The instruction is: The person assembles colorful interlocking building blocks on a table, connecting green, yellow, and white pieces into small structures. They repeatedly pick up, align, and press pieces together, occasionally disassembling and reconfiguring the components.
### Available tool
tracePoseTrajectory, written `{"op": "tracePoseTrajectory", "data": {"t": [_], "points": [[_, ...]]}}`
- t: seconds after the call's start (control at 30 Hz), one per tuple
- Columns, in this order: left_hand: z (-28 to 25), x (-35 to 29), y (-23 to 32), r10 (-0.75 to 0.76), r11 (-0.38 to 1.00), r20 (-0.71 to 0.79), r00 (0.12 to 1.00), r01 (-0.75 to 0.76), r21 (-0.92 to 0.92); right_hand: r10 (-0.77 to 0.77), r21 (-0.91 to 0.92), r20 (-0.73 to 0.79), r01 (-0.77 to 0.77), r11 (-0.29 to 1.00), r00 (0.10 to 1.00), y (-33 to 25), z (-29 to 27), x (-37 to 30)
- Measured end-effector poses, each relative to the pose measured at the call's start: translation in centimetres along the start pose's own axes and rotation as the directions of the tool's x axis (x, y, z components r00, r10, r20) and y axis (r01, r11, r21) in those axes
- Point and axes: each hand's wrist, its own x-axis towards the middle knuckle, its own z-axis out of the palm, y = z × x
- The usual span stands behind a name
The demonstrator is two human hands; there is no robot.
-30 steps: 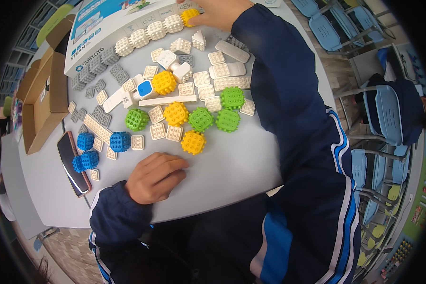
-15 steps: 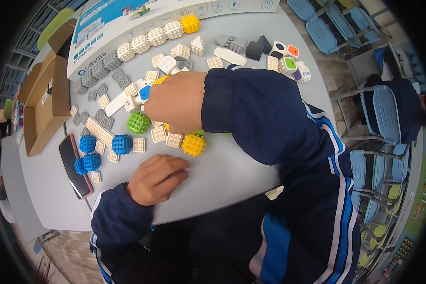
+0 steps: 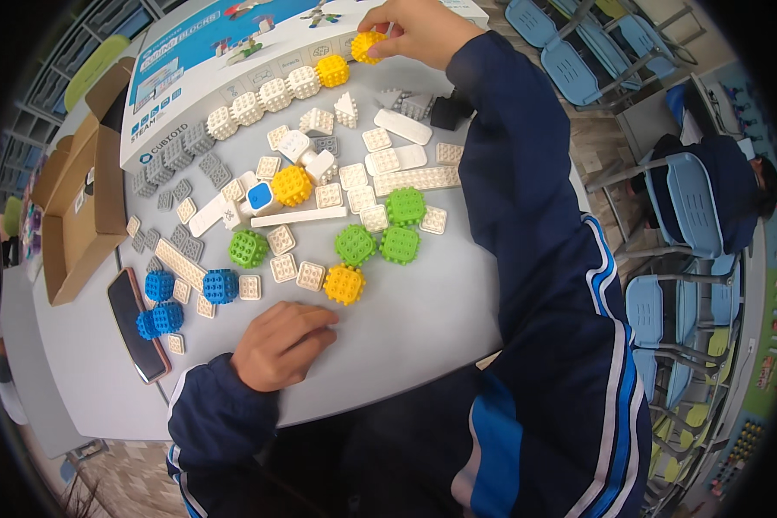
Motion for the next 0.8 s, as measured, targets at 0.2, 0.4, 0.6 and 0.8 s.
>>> {"op": "tracePoseTrajectory", "data": {"t": [0.2,0.4,0.6,0.8], "points": [[0.0,0.2,0.0,-0.016,1.000,0.004,1.000,0.016,0.006,0.123,-0.236,0.000,-0.120,0.964,0.992,3.7,5.3,0.6],[0.1,-0.3,-0.1,-0.004,1.000,0.015,1.000,0.004,-0.002,0.026,-0.259,-0.090,-0.049,0.965,0.996,3.5,6.1,0.8],[0.2,-0.3,-0.2,-0.015,1.000,0.005,1.000,0.015,0.002,0.083,-0.148,-0.030,-0.086,0.985,0.996,3.4,6.4,1.1],[0.2,-0.3,-0.2,-0.012,1.000,0.007,1.000,0.012,-0.005,0.040,-0.190,-0.061,-0.051,0.980,0.997,4.5,6.9,1.0]]}}
